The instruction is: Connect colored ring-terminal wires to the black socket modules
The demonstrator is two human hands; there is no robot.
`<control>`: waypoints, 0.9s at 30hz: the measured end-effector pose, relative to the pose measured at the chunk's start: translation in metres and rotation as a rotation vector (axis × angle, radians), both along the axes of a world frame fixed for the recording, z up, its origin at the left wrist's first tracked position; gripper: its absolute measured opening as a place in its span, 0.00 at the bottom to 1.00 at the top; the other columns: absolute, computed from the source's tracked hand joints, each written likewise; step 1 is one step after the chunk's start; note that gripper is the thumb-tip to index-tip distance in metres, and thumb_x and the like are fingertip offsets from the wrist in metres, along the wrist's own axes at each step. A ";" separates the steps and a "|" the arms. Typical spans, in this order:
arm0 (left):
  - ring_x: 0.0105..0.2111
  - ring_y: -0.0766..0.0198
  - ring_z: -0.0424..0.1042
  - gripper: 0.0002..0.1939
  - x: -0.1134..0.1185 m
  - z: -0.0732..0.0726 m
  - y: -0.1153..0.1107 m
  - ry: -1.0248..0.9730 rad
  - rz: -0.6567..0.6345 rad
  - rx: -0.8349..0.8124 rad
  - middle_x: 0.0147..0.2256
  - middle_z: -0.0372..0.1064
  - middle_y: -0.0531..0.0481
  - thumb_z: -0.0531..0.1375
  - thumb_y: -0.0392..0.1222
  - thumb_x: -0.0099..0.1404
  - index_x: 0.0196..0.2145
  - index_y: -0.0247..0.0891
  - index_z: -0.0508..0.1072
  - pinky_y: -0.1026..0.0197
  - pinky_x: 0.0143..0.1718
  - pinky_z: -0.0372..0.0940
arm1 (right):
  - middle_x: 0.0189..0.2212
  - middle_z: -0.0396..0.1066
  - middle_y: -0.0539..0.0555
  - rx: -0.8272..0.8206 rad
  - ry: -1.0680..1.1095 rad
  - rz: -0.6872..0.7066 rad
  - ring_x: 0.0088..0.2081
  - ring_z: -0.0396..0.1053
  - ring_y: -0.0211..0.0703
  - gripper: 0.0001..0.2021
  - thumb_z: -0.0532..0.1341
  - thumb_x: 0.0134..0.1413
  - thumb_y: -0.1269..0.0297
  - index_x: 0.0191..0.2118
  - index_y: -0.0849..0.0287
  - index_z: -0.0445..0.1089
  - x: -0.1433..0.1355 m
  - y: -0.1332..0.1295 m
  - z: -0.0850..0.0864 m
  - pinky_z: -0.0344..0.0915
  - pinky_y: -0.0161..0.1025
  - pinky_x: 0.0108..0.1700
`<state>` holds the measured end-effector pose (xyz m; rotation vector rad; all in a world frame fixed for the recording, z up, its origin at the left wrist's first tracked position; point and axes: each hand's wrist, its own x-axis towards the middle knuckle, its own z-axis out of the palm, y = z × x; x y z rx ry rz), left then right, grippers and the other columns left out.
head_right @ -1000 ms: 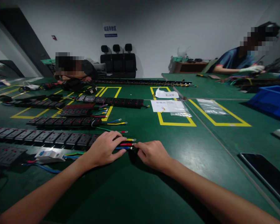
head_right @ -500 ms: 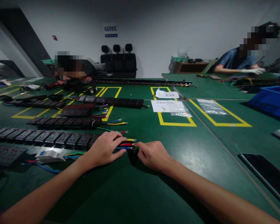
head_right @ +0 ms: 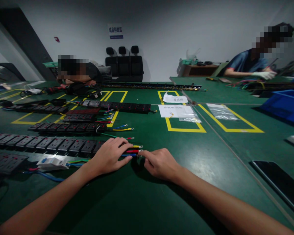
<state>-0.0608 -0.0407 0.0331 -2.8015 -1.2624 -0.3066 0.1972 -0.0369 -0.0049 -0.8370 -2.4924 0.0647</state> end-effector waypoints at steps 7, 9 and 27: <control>0.50 0.51 0.69 0.20 0.001 0.000 0.000 0.002 0.006 -0.006 0.50 0.70 0.43 0.56 0.53 0.73 0.56 0.40 0.72 0.50 0.48 0.64 | 0.26 0.78 0.53 -0.026 -0.082 -0.095 0.22 0.69 0.38 0.16 0.53 0.63 0.70 0.46 0.60 0.77 -0.001 0.003 -0.006 0.52 0.37 0.28; 0.50 0.51 0.69 0.21 0.001 0.000 0.000 -0.003 0.005 -0.004 0.50 0.70 0.43 0.55 0.53 0.74 0.56 0.40 0.72 0.50 0.48 0.64 | 0.26 0.78 0.53 -0.037 -0.091 -0.130 0.22 0.70 0.39 0.17 0.52 0.63 0.69 0.51 0.61 0.75 -0.001 0.002 -0.004 0.52 0.37 0.29; 0.49 0.52 0.70 0.19 0.001 0.000 0.000 -0.004 0.002 0.007 0.49 0.71 0.43 0.56 0.52 0.74 0.55 0.40 0.72 0.51 0.47 0.64 | 0.26 0.78 0.53 0.003 -0.024 -0.122 0.22 0.70 0.38 0.16 0.53 0.64 0.70 0.46 0.60 0.77 0.000 0.002 -0.007 0.54 0.36 0.29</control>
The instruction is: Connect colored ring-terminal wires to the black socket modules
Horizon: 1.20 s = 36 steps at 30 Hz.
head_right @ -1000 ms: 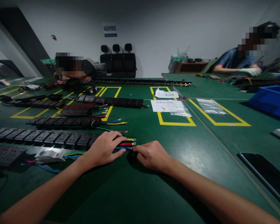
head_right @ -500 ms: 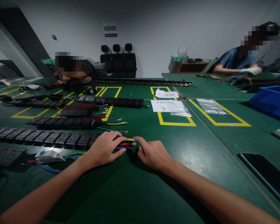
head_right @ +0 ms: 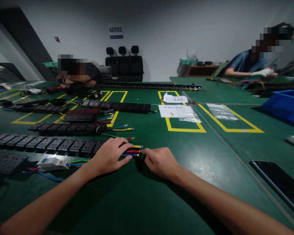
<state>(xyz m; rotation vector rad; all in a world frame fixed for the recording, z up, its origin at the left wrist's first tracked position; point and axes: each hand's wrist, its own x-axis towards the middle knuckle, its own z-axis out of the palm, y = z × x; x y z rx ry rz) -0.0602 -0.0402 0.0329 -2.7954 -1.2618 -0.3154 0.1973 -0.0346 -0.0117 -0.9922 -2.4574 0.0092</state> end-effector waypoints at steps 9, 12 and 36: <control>0.49 0.52 0.70 0.20 0.000 0.000 0.000 0.005 0.000 0.003 0.49 0.70 0.43 0.56 0.52 0.73 0.56 0.40 0.72 0.51 0.47 0.64 | 0.26 0.77 0.52 -0.014 -0.024 0.112 0.23 0.70 0.37 0.14 0.54 0.63 0.70 0.43 0.58 0.78 0.000 0.000 0.003 0.54 0.36 0.29; 0.49 0.52 0.70 0.19 0.000 0.000 0.000 0.003 0.001 0.004 0.49 0.70 0.43 0.55 0.52 0.74 0.56 0.41 0.72 0.51 0.48 0.64 | 0.24 0.76 0.52 0.010 -0.041 0.045 0.22 0.69 0.38 0.16 0.53 0.62 0.70 0.48 0.60 0.76 0.000 -0.001 0.003 0.52 0.36 0.28; 0.49 0.52 0.69 0.19 0.000 0.000 0.000 -0.002 -0.004 -0.003 0.49 0.70 0.43 0.55 0.52 0.74 0.56 0.41 0.72 0.50 0.48 0.64 | 0.24 0.77 0.53 -0.076 -0.096 -0.096 0.22 0.69 0.41 0.19 0.52 0.64 0.67 0.56 0.61 0.72 -0.003 -0.002 0.004 0.50 0.37 0.28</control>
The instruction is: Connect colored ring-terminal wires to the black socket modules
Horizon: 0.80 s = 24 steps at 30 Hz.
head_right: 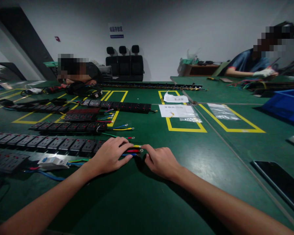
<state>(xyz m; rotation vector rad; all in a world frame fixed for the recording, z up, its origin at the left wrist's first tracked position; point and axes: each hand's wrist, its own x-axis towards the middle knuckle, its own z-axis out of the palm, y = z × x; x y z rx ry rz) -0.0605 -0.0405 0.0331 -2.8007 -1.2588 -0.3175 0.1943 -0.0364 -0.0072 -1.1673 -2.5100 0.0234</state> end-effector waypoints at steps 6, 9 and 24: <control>0.48 0.53 0.70 0.18 0.000 0.001 0.000 0.002 0.000 0.001 0.49 0.71 0.44 0.54 0.51 0.75 0.55 0.42 0.74 0.51 0.48 0.64 | 0.27 0.79 0.54 -0.004 -0.034 -0.014 0.23 0.69 0.40 0.19 0.53 0.63 0.67 0.55 0.59 0.73 -0.001 0.000 0.000 0.50 0.37 0.28; 0.48 0.54 0.70 0.18 0.000 0.000 0.001 -0.004 0.000 0.005 0.49 0.71 0.44 0.53 0.51 0.75 0.55 0.43 0.74 0.51 0.48 0.64 | 0.24 0.77 0.52 0.000 -0.014 -0.008 0.22 0.68 0.39 0.19 0.53 0.63 0.67 0.55 0.60 0.72 0.000 0.000 0.001 0.50 0.37 0.28; 0.48 0.54 0.70 0.18 0.002 -0.002 0.000 -0.035 0.023 0.007 0.49 0.71 0.44 0.56 0.51 0.74 0.54 0.41 0.75 0.51 0.48 0.65 | 0.26 0.78 0.53 0.040 0.087 0.105 0.22 0.70 0.37 0.16 0.52 0.63 0.70 0.48 0.60 0.77 0.002 0.001 -0.001 0.54 0.35 0.28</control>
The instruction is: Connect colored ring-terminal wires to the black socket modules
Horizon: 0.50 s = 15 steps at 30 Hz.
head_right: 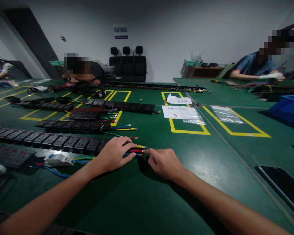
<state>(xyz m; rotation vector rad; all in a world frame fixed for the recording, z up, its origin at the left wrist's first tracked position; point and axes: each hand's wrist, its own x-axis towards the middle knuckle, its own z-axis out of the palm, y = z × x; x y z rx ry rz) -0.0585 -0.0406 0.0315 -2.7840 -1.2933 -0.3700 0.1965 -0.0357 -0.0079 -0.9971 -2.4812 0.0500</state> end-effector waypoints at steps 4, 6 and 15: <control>0.47 0.55 0.71 0.17 0.000 -0.001 0.000 -0.024 0.002 0.000 0.49 0.72 0.45 0.54 0.50 0.75 0.52 0.42 0.77 0.51 0.47 0.65 | 0.27 0.79 0.53 -0.028 -0.034 -0.014 0.22 0.70 0.38 0.15 0.52 0.63 0.70 0.45 0.60 0.77 -0.001 0.001 0.000 0.55 0.35 0.28; 0.48 0.55 0.71 0.17 0.000 -0.001 0.001 -0.027 -0.007 0.012 0.48 0.72 0.45 0.54 0.50 0.75 0.51 0.43 0.77 0.51 0.47 0.65 | 0.24 0.77 0.52 -0.027 -0.045 -0.048 0.22 0.70 0.39 0.17 0.52 0.63 0.69 0.51 0.61 0.74 -0.002 0.000 0.000 0.54 0.35 0.27; 0.49 0.54 0.71 0.15 0.001 -0.002 0.002 -0.030 -0.011 0.023 0.47 0.72 0.45 0.55 0.49 0.75 0.49 0.43 0.78 0.52 0.47 0.65 | 0.26 0.78 0.53 -0.025 -0.081 -0.134 0.22 0.70 0.40 0.18 0.52 0.64 0.67 0.53 0.59 0.75 -0.004 0.000 -0.002 0.55 0.35 0.27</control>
